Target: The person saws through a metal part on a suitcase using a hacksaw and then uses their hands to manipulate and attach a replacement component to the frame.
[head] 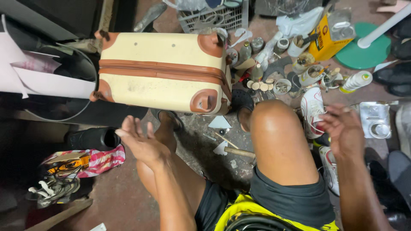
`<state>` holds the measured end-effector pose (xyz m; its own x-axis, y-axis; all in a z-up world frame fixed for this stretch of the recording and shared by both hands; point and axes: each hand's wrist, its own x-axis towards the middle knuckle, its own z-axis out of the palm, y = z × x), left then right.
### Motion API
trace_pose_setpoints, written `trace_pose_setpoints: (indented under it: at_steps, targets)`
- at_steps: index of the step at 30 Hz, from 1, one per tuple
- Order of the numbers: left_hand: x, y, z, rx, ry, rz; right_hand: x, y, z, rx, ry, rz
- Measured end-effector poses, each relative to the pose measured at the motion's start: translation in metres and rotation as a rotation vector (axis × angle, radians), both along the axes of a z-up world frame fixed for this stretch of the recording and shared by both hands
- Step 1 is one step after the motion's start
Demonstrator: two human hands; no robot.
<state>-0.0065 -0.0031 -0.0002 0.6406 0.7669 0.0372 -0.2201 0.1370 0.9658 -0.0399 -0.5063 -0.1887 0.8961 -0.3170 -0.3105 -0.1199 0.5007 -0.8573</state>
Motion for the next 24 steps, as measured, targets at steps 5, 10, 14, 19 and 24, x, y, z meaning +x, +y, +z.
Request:
trace_pose_setpoints:
  at_steps: [5, 10, 14, 19, 24]
  targets:
    - [-0.047, 0.007, -0.01, 0.106, -0.043, -0.128, 0.023, 0.011, 0.075, -0.198, -0.218, 0.04]
    - [-0.112, 0.074, -0.026, 0.452, 0.07, 0.211, 0.016, 0.027, 0.063, -0.289, -0.08, 0.132]
    - [-0.168, 0.11, -0.088, 0.359, 0.496, 0.357, -0.007, 0.033, 0.025, -0.308, 0.045, 0.156]
    - [-0.235, 0.093, -0.167, 0.092, 0.984, 0.232, -0.039, 0.034, -0.008, -0.384, 0.219, 0.22]
    - [-0.223, 0.065, -0.168, -0.024, 1.085, 0.061, -0.05, 0.029, -0.018, -0.549, 0.25, 0.335]
